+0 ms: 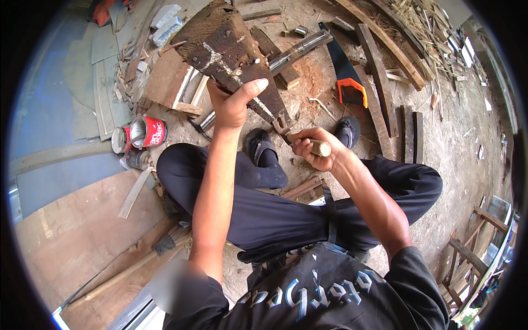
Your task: The person sits on the floor and uses a hammer to drive nails into a curved wooden piece, then uses a hand saw to cut a small section of the wood. The person continues hammering nails into the wood piece.
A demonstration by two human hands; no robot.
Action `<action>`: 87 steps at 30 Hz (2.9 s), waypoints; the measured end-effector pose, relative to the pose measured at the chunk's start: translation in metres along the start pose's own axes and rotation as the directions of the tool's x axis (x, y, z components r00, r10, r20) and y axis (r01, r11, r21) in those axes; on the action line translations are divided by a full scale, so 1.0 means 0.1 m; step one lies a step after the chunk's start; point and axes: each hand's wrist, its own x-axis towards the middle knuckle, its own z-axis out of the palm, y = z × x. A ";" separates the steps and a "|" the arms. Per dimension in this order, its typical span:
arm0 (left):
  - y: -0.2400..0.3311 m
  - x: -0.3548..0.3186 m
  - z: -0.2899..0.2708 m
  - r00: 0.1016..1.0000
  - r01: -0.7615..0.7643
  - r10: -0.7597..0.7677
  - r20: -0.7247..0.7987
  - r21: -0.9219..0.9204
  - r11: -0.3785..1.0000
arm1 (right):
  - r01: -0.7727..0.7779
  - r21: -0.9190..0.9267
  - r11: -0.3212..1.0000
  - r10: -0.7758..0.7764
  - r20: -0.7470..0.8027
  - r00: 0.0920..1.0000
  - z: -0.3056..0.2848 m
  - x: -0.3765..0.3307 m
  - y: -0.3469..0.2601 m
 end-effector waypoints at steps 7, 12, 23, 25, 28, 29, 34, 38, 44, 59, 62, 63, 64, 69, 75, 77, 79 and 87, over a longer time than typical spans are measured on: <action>0.04 -0.02 0.02 0.999 0.045 -0.045 -0.016 -0.018 0.999 | 0.024 -0.042 0.999 -0.023 0.033 0.999 0.10 -0.15 -0.01; 0.04 -0.06 0.07 0.997 0.079 -0.078 0.006 -0.019 0.997 | 0.071 -0.126 0.989 -0.075 -0.024 0.997 0.17 -0.21 0.09; 0.01 0.03 0.27 0.995 -0.016 0.012 -0.102 -0.045 0.999 | 0.309 -0.668 0.677 -0.533 -0.154 0.832 0.36 -0.28 0.31; 0.01 0.03 0.30 0.993 -0.020 0.016 -0.116 -0.038 0.999 | 0.291 -0.698 0.655 -0.527 -0.144 0.838 0.37 -0.28 0.29; 0.01 0.01 0.33 0.989 -0.026 0.024 -0.147 -0.016 1.000 | 0.257 -0.770 0.584 -0.560 -0.153 0.814 0.37 -0.26 0.26; 0.01 0.02 0.34 0.988 -0.030 0.029 -0.151 -0.005 1.000 | 0.236 -0.799 0.552 -0.571 -0.156 0.806 0.36 -0.25 0.26; -0.02 0.03 0.37 0.985 -0.029 0.027 -0.170 -0.009 1.000 | 0.228 -0.857 0.461 -0.622 -0.130 0.772 0.32 -0.21 0.31; -0.02 0.03 0.36 0.977 -0.017 0.018 -0.213 0.008 1.000 | 0.235 -0.915 0.328 -0.687 -0.061 0.724 0.28 -0.20 0.32; 0.02 0.00 0.26 0.972 -0.004 0.006 -0.234 0.010 1.000 | 0.257 -0.914 0.314 -0.678 -0.027 0.734 0.24 -0.22 0.32; 0.02 -0.20 0.14 0.992 0.046 -0.040 -0.120 0.048 0.998 | 0.253 -0.830 0.497 -0.599 -0.118 0.792 0.16 -0.27 0.28; 0.04 -0.25 0.16 0.989 0.044 -0.036 -0.145 0.050 0.998 | 0.284 -0.848 0.448 -0.588 -0.039 0.808 0.07 -0.30 0.26; 0.05 -0.26 0.16 0.990 0.039 -0.032 -0.139 0.049 0.998 | 0.289 -0.844 0.453 -0.574 -0.028 0.819 0.04 -0.31 0.25; 0.06 -0.27 0.17 0.991 0.033 -0.026 -0.132 0.047 0.998 | 0.294 -0.840 0.456 -0.561 -0.015 0.827 0.01 -0.32 0.22; 0.07 -0.31 0.26 0.988 -0.018 0.018 -0.150 0.003 1.000 | 0.306 -0.844 0.441 -0.513 0.042 0.857 -0.14 -0.31 0.03; -0.04 -0.19 0.06 0.991 0.021 0.009 0.131 -0.224 0.974 | 0.225 -0.899 0.377 -0.340 0.092 0.936 -0.32 -0.60 -0.24; -0.03 0.01 -0.27 1.000 0.002 -0.005 -0.019 -0.179 0.984 | 0.136 -0.935 0.326 -0.219 0.065 0.974 -0.43 -0.72 -0.20; -0.03 0.12 -0.59 0.960 0.154 -0.157 -0.232 -0.030 0.988 | 0.165 -0.960 0.225 -0.136 0.137 0.981 -0.56 -0.72 -0.08; -0.13 0.15 -0.70 0.992 0.102 -0.109 -0.066 -0.108 0.989 | 0.268 -0.546 0.793 -0.363 -0.070 0.929 -0.64 0.01 0.11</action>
